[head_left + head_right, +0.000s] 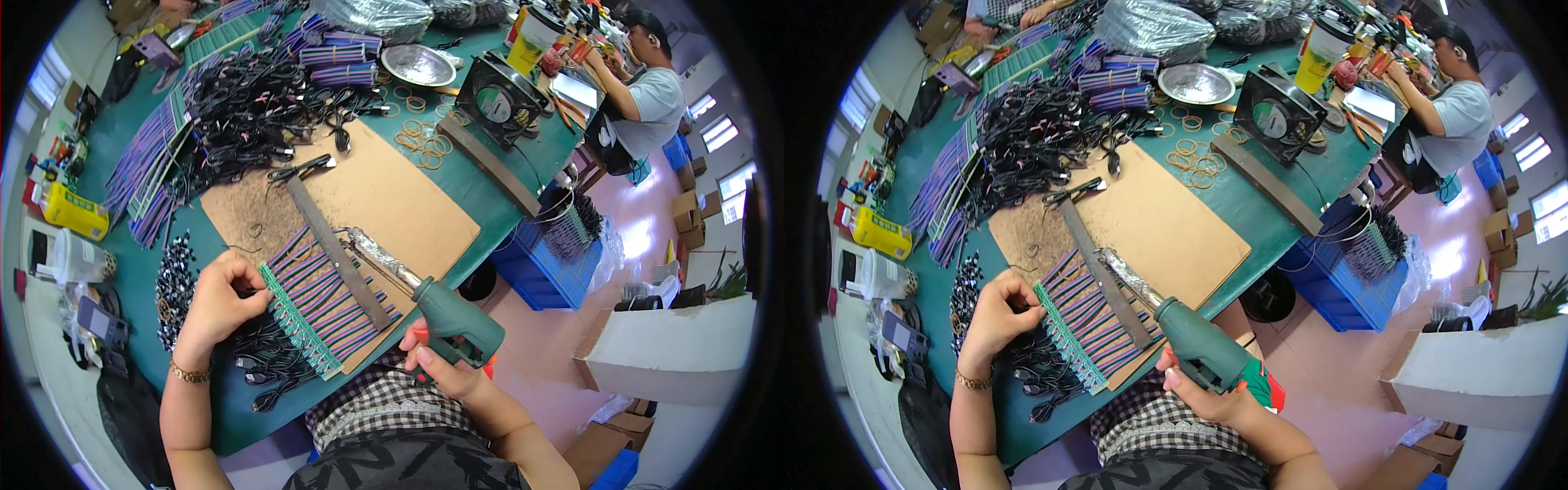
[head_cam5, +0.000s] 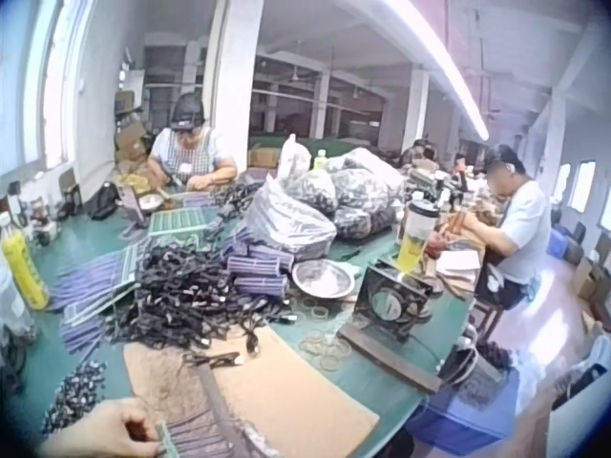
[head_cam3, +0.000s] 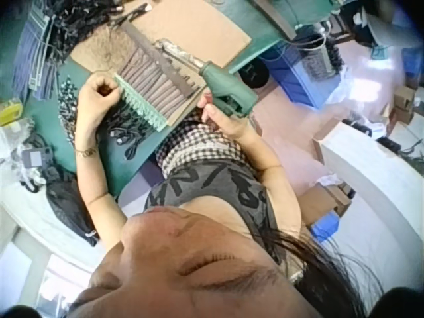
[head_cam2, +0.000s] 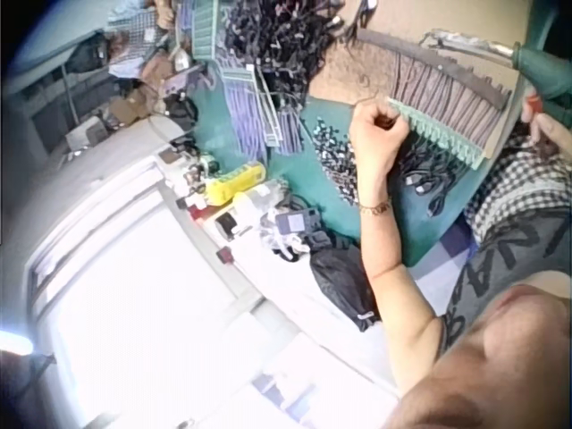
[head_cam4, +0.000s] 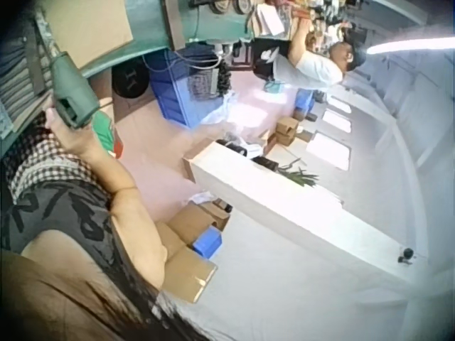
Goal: The person solders ribbon cable connections onto circuit boards using a soldering gun, removes the completed board array, places a new array onto the workbench, and solders along the connection points with the soldering gun.
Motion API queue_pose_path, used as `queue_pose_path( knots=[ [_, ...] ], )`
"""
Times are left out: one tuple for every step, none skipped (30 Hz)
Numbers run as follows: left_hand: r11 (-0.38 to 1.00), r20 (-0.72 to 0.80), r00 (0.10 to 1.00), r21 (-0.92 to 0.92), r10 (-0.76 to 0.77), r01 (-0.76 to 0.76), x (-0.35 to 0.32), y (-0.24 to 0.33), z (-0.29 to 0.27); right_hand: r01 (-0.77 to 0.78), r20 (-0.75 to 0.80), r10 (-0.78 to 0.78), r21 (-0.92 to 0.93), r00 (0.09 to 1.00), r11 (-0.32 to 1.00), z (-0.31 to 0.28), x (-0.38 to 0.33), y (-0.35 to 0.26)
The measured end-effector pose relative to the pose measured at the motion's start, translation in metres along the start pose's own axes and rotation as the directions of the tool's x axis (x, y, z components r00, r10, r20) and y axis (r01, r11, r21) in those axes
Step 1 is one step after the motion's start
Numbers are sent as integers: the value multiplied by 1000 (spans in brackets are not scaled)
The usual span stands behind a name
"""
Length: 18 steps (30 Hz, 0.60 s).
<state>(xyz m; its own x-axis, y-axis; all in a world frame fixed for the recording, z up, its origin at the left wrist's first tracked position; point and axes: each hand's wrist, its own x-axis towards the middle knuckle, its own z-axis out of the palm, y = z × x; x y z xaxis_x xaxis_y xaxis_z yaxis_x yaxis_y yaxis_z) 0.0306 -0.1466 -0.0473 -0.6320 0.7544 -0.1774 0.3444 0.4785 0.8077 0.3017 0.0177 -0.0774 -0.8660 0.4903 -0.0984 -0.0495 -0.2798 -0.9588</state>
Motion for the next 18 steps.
queue_pose_path(
  knots=[
    [999, 12, 1000, 19, 27, -27, -1, 2, -1, 34, -14, -34, 12, 999, 999, -4, 1, 2],
    [999, 17, 999, 32, 38, -38, -2, 6, -4, 68, -29, -67, 22, 997, 997, -8, 1, 2],
    [998, 31, 999, 67, 16, -18, -4, 10, -7, 94, -52, -92, 30, 994, 995, -8, 1, 1],
    [995, 45, 999, 102, -6, 2, -5, 11, -11, 103, -64, -100, 37, 993, 994, -10, 1, 0],
    [989, -1, 998, 130, 65, -64, -4, 3, -14, 120, -62, -118, 31, 991, 992, -13, 2, -2],
    [978, -50, 994, 192, 96, -85, -3, -3, -20, 131, -50, -130, 20, 990, 991, -13, 1, -4],
    [966, -71, 989, 234, 128, -109, 4, -1, -23, 128, -54, -127, 18, 990, 992, -17, -2, -3],
    [953, -91, 983, 274, 160, -130, 15, 4, -25, 132, -75, -129, 27, 989, 991, -21, -5, -1],
    [948, -102, 974, 271, 204, -170, 30, 12, -20, 135, -93, -131, 37, 987, 990, -25, -6, 0],
    [939, -119, 963, 276, 243, -203, 44, 24, -15, 134, -84, -130, 42, 988, 990, -28, -7, 1],
    [902, -122, 934, 328, 337, -282, 63, 26, -9, 141, -115, -137, 34, 984, 989, -30, -8, 1],
    [853, -122, 896, 381, 428, -356, 80, 24, -3, 151, -144, -146, 26, 979, 988, -29, -9, 0],
    [807, -122, 881, 473, 457, -353, 90, 20, -1, 132, -145, -124, 43, 982, 990, -26, -10, -1],
    [754, -115, 866, 557, 486, -349, 99, 15, 1, 135, -134, -127, 48, 983, 990, -25, -11, 0],
    [781, -160, 880, 549, 447, -298, 106, 13, 4, 155, -109, -148, 53, 983, 986, -27, -12, 1],
    [780, -162, 878, 549, 450, -299, 106, 13, 1, 174, -83, -169, 60, 982, 983, -29, -14, 3],
    [778, -214, 861, 564, 462, -277, 105, 11, -6, 193, -63, -190, 47, 980, 980, -29, -15, 4],
    [777, -257, 842, 572, 475, -264, 104, 11, -8, 193, -71, -190, 41, 979, 980, -31, -16, 3]
  ],
)
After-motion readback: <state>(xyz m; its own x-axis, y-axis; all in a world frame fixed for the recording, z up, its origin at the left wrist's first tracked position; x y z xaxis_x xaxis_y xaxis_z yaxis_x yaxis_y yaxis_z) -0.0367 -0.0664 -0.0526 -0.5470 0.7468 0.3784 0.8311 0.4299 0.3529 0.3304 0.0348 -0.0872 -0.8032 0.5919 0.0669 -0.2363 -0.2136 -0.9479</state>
